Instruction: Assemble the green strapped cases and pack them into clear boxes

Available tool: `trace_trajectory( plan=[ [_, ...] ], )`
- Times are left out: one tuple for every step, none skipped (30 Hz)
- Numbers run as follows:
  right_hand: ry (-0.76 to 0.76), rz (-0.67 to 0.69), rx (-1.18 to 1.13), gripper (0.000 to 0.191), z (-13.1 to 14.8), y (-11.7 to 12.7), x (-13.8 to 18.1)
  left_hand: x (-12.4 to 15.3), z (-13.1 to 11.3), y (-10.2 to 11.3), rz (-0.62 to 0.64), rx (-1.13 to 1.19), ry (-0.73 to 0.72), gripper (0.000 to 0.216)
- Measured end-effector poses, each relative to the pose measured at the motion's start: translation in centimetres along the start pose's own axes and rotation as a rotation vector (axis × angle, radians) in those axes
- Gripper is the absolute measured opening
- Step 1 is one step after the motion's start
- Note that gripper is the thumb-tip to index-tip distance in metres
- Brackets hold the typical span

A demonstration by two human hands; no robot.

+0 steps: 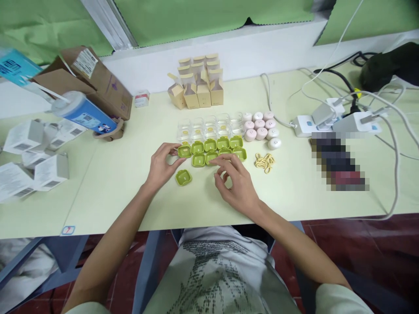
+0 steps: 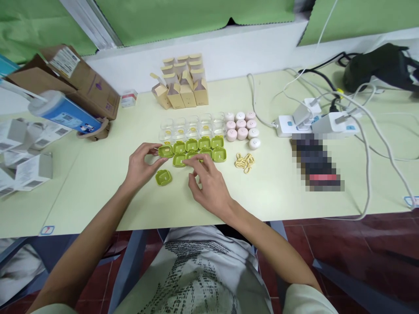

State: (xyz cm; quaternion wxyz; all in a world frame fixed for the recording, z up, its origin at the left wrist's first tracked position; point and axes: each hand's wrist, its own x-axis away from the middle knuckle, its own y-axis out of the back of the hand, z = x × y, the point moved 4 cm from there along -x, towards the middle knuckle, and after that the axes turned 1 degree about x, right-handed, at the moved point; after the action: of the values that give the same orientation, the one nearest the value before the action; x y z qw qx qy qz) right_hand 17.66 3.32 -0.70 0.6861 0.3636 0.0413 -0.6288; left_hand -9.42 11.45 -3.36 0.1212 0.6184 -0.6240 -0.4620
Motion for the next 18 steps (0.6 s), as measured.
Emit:
trace_trajectory(
  plan=[
    [0.000,-0.009,0.021,0.038,0.1,0.6,-0.2,0.0,-0.1,0.0,-0.001,-0.010,0.002,0.042],
    [-0.004,-0.020,0.053,0.035,0.3,1.4,-0.4,-0.1,-0.1,0.0,0.000,-0.018,0.005,0.042],
    [-0.015,-0.027,0.098,0.032,0.3,2.4,-0.6,-0.1,-0.1,-0.1,0.004,-0.024,0.010,0.043],
    [-0.032,-0.034,0.156,0.029,0.3,3.6,-0.8,-0.1,-0.1,-0.1,0.012,-0.027,0.014,0.045],
    [-0.062,-0.031,0.228,0.027,0.2,4.9,-0.9,-0.1,-0.1,-0.2,0.023,-0.028,0.016,0.048],
    [-0.101,-0.019,0.315,0.025,0.0,6.1,-1.0,-0.1,0.0,-0.2,0.034,-0.028,0.020,0.051],
    [-0.149,0.008,0.410,0.024,-0.3,7.3,-1.1,-0.1,0.1,-0.2,0.043,-0.027,0.023,0.054],
    [-0.198,0.060,0.511,0.024,-0.8,8.2,-1.1,-0.1,0.2,-0.2,0.045,-0.026,0.026,0.058],
    [-0.239,0.127,0.610,0.024,-1.3,8.9,-1.1,-0.1,0.2,-0.1,0.041,-0.023,0.030,0.060],
    [-0.272,0.207,0.701,0.025,-1.8,9.4,-1.1,0.0,0.2,0.2,0.029,-0.019,0.033,0.061],
    [-0.298,0.290,0.783,0.026,-2.4,9.5,-1.0,0.0,0.1,0.5,0.010,-0.012,0.033,0.059],
    [-0.319,0.369,0.852,0.027,-2.9,9.5,-0.9,0.2,-0.3,0.9,-0.011,-0.004,0.030,0.056],
    [-0.336,0.439,0.908,0.027,-3.4,9.3,-0.9,0.4,-0.7,1.4,-0.032,0.001,0.025,0.050],
    [-0.348,0.494,0.952,0.027,-3.7,9.0,-0.9,0.7,-1.4,2.0,-0.045,0.002,0.019,0.042],
    [-0.355,0.535,0.985,0.027,-4.0,8.7,-1.0,1.2,-2.2,2.5,-0.047,-0.001,0.013,0.035],
    [-0.356,0.561,1.007,0.027,-4.2,8.5,-1.1,1.7,-3.1,2.9,-0.030,-0.011,0.009,0.028],
    [-0.352,0.578,1.019,0.027,-4.2,8.3,-1.2,2.4,-3.9,3.1,0.006,-0.023,0.009,0.024],
    [-0.347,0.588,1.023,0.028,-4.2,8.1,-1.3,3.2,-4.7,3.1,0.055,-0.035,0.010,0.022]
  ],
)
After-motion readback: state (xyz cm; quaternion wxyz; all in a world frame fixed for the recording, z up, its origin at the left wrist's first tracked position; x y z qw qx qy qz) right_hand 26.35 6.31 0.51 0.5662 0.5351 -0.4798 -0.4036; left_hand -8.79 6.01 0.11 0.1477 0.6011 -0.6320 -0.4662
